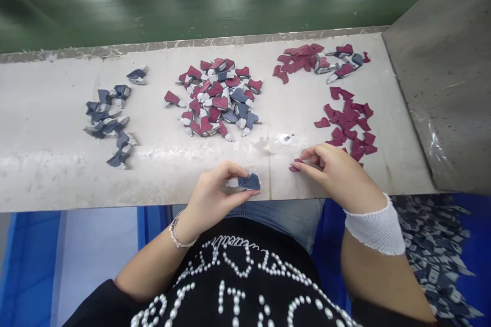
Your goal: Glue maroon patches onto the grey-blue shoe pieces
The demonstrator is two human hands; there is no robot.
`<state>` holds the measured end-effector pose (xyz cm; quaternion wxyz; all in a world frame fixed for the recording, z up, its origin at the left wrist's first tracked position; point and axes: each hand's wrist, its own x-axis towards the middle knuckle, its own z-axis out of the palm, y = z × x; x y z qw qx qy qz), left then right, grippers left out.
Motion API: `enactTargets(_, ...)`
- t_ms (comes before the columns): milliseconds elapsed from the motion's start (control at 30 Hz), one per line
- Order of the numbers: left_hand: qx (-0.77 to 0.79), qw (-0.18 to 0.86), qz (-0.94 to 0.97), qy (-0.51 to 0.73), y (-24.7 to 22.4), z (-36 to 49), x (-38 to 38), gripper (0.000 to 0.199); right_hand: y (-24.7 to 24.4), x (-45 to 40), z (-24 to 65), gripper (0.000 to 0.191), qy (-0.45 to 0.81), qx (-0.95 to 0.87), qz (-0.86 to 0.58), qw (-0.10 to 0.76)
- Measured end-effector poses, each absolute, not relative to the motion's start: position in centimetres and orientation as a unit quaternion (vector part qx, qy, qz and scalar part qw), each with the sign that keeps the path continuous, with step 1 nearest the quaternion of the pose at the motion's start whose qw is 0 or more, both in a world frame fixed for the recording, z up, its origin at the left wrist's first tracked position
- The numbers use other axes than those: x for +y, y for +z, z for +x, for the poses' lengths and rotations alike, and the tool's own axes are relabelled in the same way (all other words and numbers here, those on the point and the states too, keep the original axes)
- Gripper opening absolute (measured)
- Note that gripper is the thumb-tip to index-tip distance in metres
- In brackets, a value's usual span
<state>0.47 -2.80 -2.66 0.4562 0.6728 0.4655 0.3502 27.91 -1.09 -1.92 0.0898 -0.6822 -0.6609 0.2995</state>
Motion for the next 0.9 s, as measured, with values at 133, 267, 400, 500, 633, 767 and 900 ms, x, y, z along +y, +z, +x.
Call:
enactTargets(133,0.479,0.43,0.665,0.379,-3.0,0.6,-2.8,0.028,-1.7,-0.8,27.5,0.019,0.312,-0.673,-0.665,0.083)
enactTargets(267,0.489,0.429,0.649,0.395,-3.0,0.8,-2.8,0.029,-1.5,-1.4,27.7,0.022,0.304,-0.677,-0.665,0.084)
enactTargets(400,0.491,0.43,0.646,0.396,-3.1,0.9,-2.7,0.029,-1.6,-2.0,27.5,0.023,0.278,-0.674,-0.68,0.079)
enactTargets(500,0.497,0.431,0.642,0.395,-3.4,1.2,-2.8,0.029,-1.6,-1.9,27.1,0.018,0.277,-0.669,-0.686,0.073)
enactTargets(633,0.503,0.444,0.633,0.386,-3.7,1.6,-2.9,0.029,-1.2,-1.3,27.1,0.018,0.304,-0.657,-0.687,0.066)
enactTargets(767,0.49,0.461,0.631,0.387,-3.6,1.9,-2.8,0.028,-0.5,-1.3,27.2,0.021,0.37,-0.64,-0.67,0.064)
enactTargets(900,0.477,0.466,0.629,0.401,-3.6,2.1,-2.7,0.027,0.6,-1.9,26.7,0.023,0.432,-0.628,-0.643,0.075)
